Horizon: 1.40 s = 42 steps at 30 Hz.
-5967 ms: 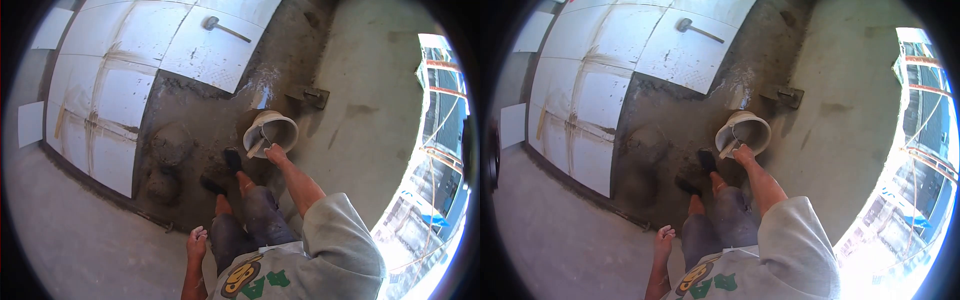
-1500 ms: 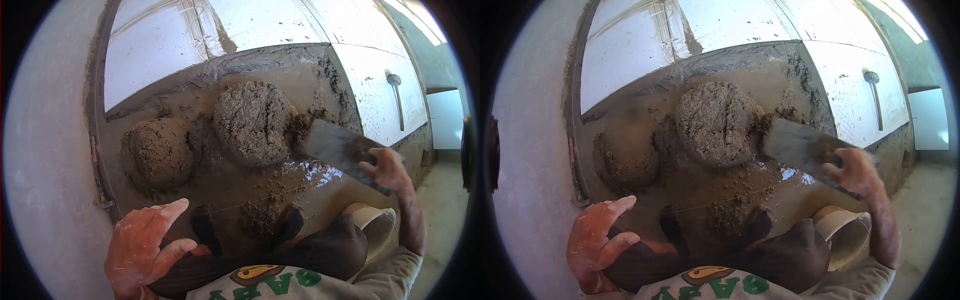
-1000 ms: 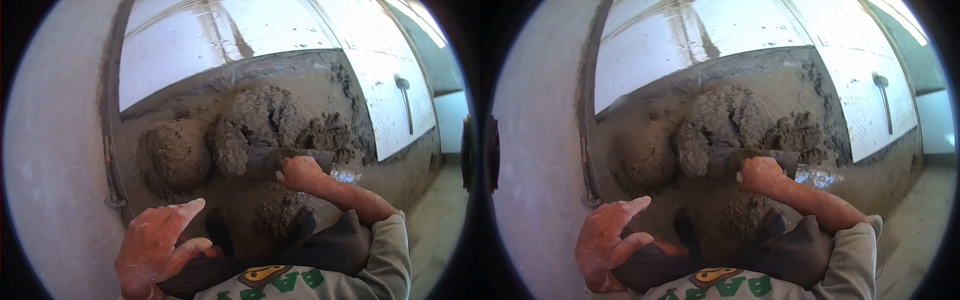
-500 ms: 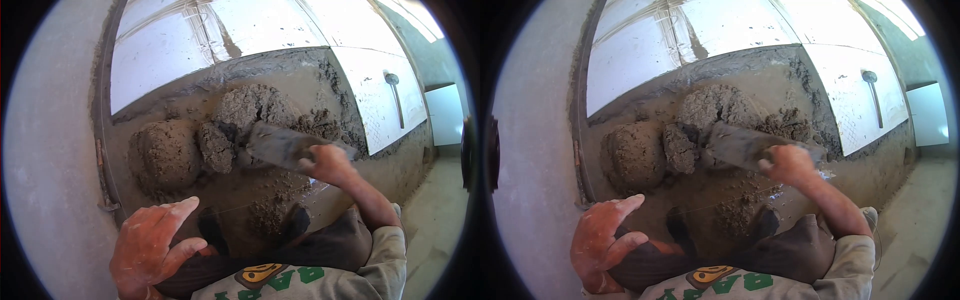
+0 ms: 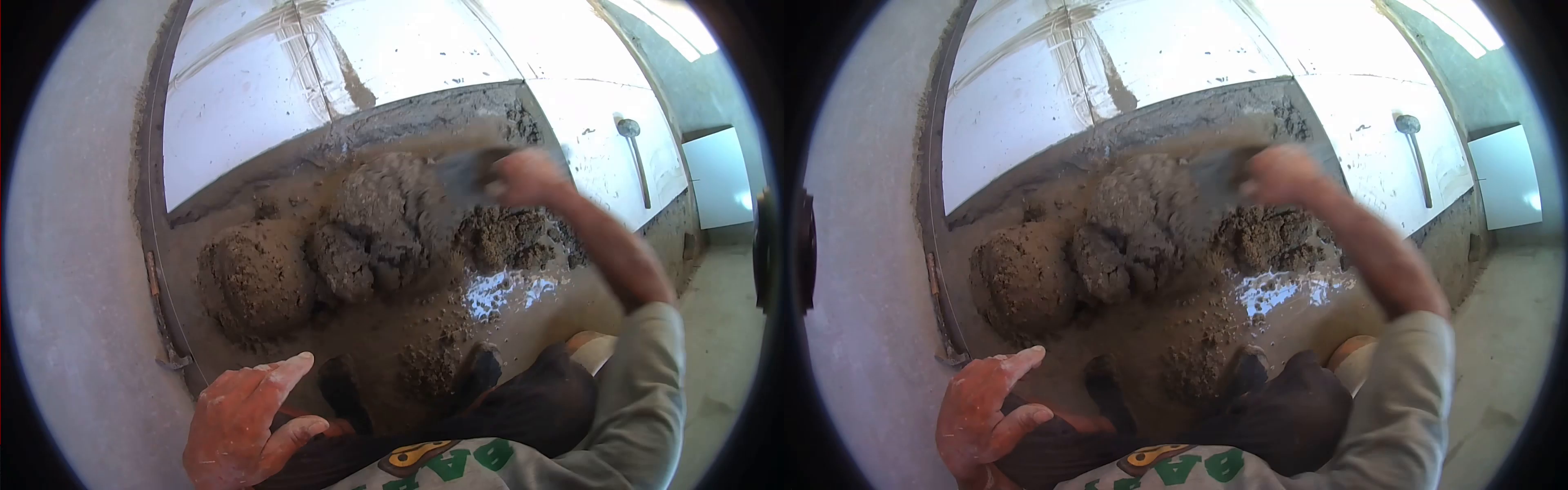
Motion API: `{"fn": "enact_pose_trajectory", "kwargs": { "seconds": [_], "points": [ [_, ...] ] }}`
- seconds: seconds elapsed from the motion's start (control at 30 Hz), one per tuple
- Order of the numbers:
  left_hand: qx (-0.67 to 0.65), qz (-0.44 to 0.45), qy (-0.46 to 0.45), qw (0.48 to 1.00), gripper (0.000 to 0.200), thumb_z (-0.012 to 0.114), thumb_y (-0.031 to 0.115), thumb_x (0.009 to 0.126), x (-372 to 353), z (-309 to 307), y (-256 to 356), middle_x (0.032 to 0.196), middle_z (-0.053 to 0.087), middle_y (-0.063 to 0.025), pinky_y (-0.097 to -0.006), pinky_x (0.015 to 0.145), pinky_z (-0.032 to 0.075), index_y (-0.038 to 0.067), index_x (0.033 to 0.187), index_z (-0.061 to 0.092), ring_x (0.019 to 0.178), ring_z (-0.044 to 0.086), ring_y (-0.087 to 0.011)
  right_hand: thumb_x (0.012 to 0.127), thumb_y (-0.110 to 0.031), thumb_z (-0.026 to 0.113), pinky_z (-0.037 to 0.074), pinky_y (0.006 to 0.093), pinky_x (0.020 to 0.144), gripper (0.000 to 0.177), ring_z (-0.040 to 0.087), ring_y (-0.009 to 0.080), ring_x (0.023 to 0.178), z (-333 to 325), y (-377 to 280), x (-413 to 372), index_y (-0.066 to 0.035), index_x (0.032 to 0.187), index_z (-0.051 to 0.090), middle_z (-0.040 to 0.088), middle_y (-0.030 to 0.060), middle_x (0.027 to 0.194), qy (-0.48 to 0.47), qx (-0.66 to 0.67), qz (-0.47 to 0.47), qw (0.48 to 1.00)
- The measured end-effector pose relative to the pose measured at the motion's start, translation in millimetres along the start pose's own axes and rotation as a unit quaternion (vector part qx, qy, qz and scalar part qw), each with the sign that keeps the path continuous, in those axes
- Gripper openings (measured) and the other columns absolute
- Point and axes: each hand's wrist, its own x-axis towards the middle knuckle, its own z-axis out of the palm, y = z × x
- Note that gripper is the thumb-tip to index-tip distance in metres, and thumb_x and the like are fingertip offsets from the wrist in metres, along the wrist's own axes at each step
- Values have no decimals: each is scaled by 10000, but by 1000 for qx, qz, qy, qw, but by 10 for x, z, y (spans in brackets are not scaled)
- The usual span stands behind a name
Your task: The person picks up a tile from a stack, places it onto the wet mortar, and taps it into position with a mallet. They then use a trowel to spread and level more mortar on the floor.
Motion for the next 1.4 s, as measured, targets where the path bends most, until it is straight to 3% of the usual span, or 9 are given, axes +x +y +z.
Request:
{"fn": "enact_pose_trajectory", "kwargs": {
  "seconds": [0.03,0.1,0.3,0.63,0.8,0.9,1.0,1.13,1.4],
  "points": [
    [5,4,4,1000,587,687,403,798,10,-8,-1,1090,657,-167,-420,827,479,-8,1202,577,950,631,-352,856,-369,547,543,400,754,361,655,256,754,315,-126,268,-54,966,685,684,143,839,58,70,-111,990],
    [-4,10,6,1000,586,693,404,796,10,-7,4,1091,660,-159,-414,834,481,-4,1201,580,960,632,-348,827,-377,552,517,456,791,392,662,347,830,607,-411,357,-8,870,675,671,211,816,121,130,-146,973],
    [20,-31,-6,999,586,694,415,801,91,16,18,1089,662,-159,-411,832,487,-2,1197,582,960,635,-337,798,-384,575,497,470,827,418,638,404,840,651,-633,255,19,857,666,650,248,784,116,194,-138,964],
    [7,-20,-20,1000,579,681,424,817,182,70,127,1081,662,-166,-423,850,477,1,1198,580,979,634,-331,784,-411,627,500,466,801,458,633,412,814,880,-249,32,36,878,655,647,248,772,104,286,-117,945],
    [16,10,-51,999,582,676,400,829,257,102,261,1081,654,-163,-421,850,473,11,1243,549,990,626,-339,826,-343,648,494,389,578,396,587,249,542,1006,195,-156,48,891,636,550,169,604,78,445,-96,887],
    [24,-22,-48,998,592,657,450,839,251,87,287,1093,649,-177,-436,869,471,22,1237,560,1003,625,-340,834,-353,611,506,398,667,415,647,287,620,1083,548,-215,49,925,660,604,191,598,41,527,3,849],
    [2,-94,-112,989,625,547,523,903,243,79,344,1336,540,-157,-447,1038,376,99,1358,488,1223,513,-342,861,-358,584,515,395,691,402,652,259,659,1041,854,-235,32,930,655,633,179,654,106,491,73,861],
    [11,-100,-132,986,606,574,469,898,357,98,442,1317,549,-172,-443,1022,385,82,1356,486,1214,514,-357,884,-377,564,511,443,781,387,668,338,836,1109,1116,98,4,939,605,674,216,896,264,217,184,922],
    [6,-115,-133,984,615,569,479,896,430,117,483,1299,562,-174,-439,1016,390,71,1348,493,1205,524,-352,889,-351,588,524,423,772,377,671,348,895,1195,1178,622,-4,1030,542,680,195,935,345,155,260,888]
  ]
}}
